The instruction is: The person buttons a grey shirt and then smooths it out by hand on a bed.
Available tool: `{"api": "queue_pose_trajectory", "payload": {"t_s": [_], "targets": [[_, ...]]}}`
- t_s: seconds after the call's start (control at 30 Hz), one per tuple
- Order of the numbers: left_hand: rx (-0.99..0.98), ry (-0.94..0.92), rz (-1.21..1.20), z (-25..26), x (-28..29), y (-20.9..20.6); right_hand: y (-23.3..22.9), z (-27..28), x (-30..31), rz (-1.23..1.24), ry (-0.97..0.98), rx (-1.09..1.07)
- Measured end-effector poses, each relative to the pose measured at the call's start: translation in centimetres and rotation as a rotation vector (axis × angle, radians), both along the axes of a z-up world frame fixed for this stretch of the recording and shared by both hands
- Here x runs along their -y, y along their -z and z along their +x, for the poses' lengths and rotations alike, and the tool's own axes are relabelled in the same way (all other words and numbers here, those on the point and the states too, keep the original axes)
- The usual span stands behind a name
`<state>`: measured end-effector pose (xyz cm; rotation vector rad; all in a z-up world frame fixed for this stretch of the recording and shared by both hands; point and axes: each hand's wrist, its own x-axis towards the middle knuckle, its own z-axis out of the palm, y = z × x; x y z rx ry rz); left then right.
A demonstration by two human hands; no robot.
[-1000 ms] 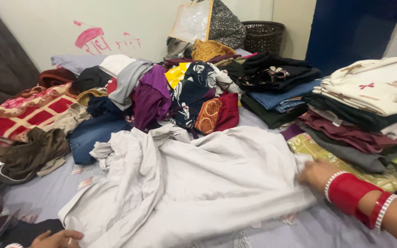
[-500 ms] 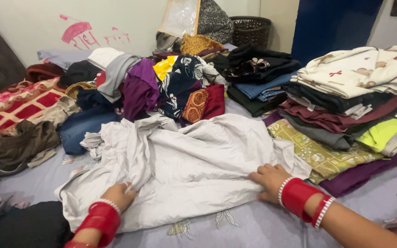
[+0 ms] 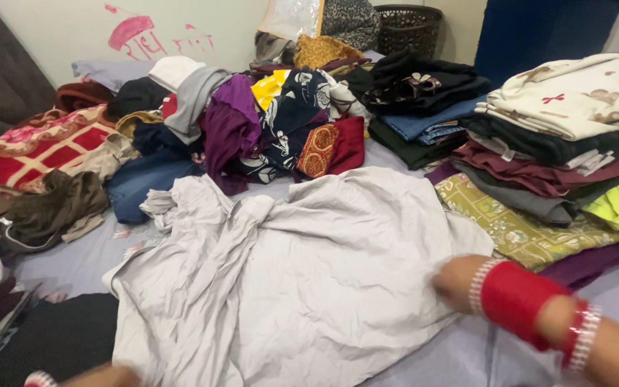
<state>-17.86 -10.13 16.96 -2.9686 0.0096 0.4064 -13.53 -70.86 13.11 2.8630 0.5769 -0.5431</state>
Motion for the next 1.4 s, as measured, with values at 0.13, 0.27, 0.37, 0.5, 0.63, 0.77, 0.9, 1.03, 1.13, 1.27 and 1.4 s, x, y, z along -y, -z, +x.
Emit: {"api": "queue_pose_trajectory", "payload": {"t_s": [0.13,0.27,0.37,0.5,0.63,0.77,0.9,1.03,1.13,1.27,1.4], "targets": [[0.509,0.189,-0.043,1.6,10.5,0.3,0.2,0.9,-14.2,0.702,-0.225,0.439],[0.394,0.033,-0.659,4.6,20.5,4.6,2.7,-3.5,-25.5,0.707,-0.107,0.064],[0.329,0.09,-0.605,6.1,22.0,8.6,7.3,-3.2,-20.4,0.601,-0.437,0.14],[0.098,0.087,-0.19,5.5,22.5,10.2,12.8,1.7,-4.5,0.289,0.296,0.279],[0.076,0.063,-0.112,5.6,23.9,8.8,13.2,2.6,7.4,0.373,0.291,0.586],[0.096,0.046,-0.092,5.5,24.2,8.7,9.3,-2.8,9.2,0.664,0.483,0.723],[0.078,0.006,-0.102,5.7,25.4,9.0,6.2,-4.4,10.7,0.488,0.837,0.633],[0.116,0.207,-0.176,5.5,30.2,9.3,8.4,-3.3,11.4,0.43,0.755,0.636],[0.095,0.489,-0.307,5.3,35.7,9.5,12.0,-0.9,11.1,0.744,0.692,0.494],[0.128,0.587,-0.378,4.8,40.4,9.2,13.8,1.2,10.4,0.964,0.187,0.663],[0.125,0.568,-0.408,4.7,40.9,8.7,10.8,1.8,9.9,1.276,0.38,0.25]]}}
